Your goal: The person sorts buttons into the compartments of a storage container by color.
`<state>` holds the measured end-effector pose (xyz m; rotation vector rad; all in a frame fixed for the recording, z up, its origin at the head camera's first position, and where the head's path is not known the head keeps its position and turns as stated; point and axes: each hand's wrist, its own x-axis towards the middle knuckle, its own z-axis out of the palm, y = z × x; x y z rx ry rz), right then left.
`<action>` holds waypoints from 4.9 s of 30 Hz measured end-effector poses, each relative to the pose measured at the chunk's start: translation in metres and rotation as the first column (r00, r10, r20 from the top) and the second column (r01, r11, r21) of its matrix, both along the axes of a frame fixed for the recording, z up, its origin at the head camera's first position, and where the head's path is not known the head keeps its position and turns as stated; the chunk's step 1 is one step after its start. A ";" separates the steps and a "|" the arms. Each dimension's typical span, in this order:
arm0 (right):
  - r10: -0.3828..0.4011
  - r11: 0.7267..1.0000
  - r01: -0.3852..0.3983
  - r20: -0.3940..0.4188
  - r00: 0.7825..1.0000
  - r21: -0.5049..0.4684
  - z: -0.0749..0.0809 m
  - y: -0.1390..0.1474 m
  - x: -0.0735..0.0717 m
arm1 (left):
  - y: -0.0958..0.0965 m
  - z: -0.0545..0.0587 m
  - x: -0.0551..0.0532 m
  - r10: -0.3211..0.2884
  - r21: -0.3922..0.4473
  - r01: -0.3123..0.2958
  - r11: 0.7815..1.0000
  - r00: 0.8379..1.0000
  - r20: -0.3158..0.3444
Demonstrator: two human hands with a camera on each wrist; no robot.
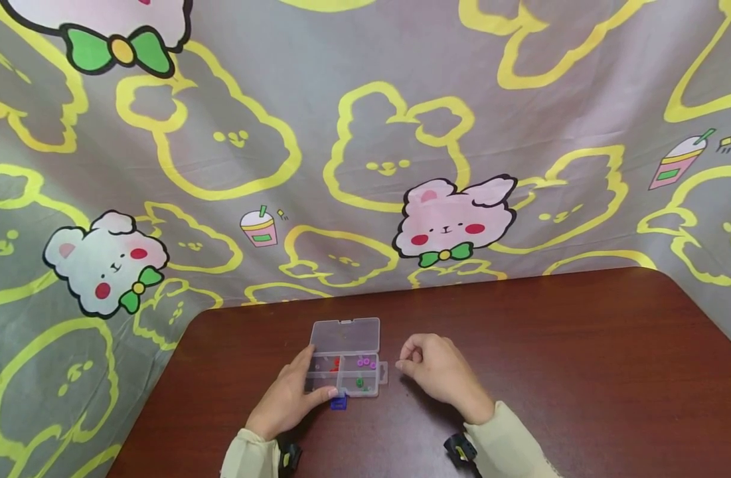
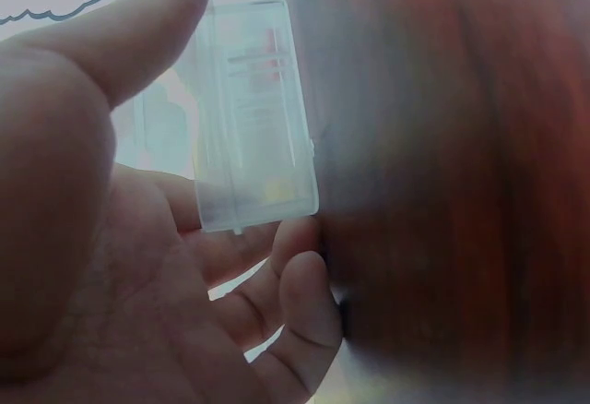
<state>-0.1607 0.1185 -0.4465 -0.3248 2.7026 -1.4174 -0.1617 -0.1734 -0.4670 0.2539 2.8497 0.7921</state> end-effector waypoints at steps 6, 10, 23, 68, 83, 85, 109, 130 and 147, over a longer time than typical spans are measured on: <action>-0.014 1.000 0.014 -0.026 1.000 0.012 0.002 -0.013 0.001 | 0.000 0.000 0.000 -0.003 0.000 0.003 1.000 1.000 -0.003; -0.047 0.998 0.048 -0.034 0.998 0.033 0.004 -0.023 0.002 | 0.000 0.000 0.001 -0.005 0.004 0.005 1.000 1.000 -0.004; -0.059 0.993 0.074 -0.151 0.987 0.095 0.002 -0.042 0.002 | 0.001 -0.001 0.001 -0.006 0.006 0.006 1.000 1.000 -0.026; 0.141 0.989 -0.124 -0.228 0.963 0.086 -0.005 -0.107 -0.013 | -0.002 0.002 0.003 -0.049 -0.006 0.048 0.999 0.998 -0.045; 0.144 0.986 -0.122 -0.206 0.968 0.113 -0.012 -0.114 -0.016 | -0.002 0.000 0.003 -0.065 -0.010 0.064 0.998 0.995 -0.079; 0.146 0.985 -0.123 -0.208 0.967 0.118 -0.013 -0.115 -0.016 | -0.002 0.000 0.003 -0.065 -0.013 0.064 0.998 0.994 -0.083; 0.176 0.978 -0.140 -0.247 0.953 0.156 -0.014 -0.113 -0.017 | -0.003 0.001 0.003 -0.065 -0.002 0.065 0.998 0.996 -0.063; 0.159 0.983 -0.130 -0.256 0.954 0.128 -0.003 -0.090 -0.015 | -0.002 0.002 0.003 -0.043 -0.009 0.043 0.999 0.998 -0.044; 0.108 0.993 -0.088 -0.283 0.953 0.084 0.001 -0.068 -0.006 | -0.001 0.000 0.003 -0.023 0.008 0.023 1.000 0.999 -0.029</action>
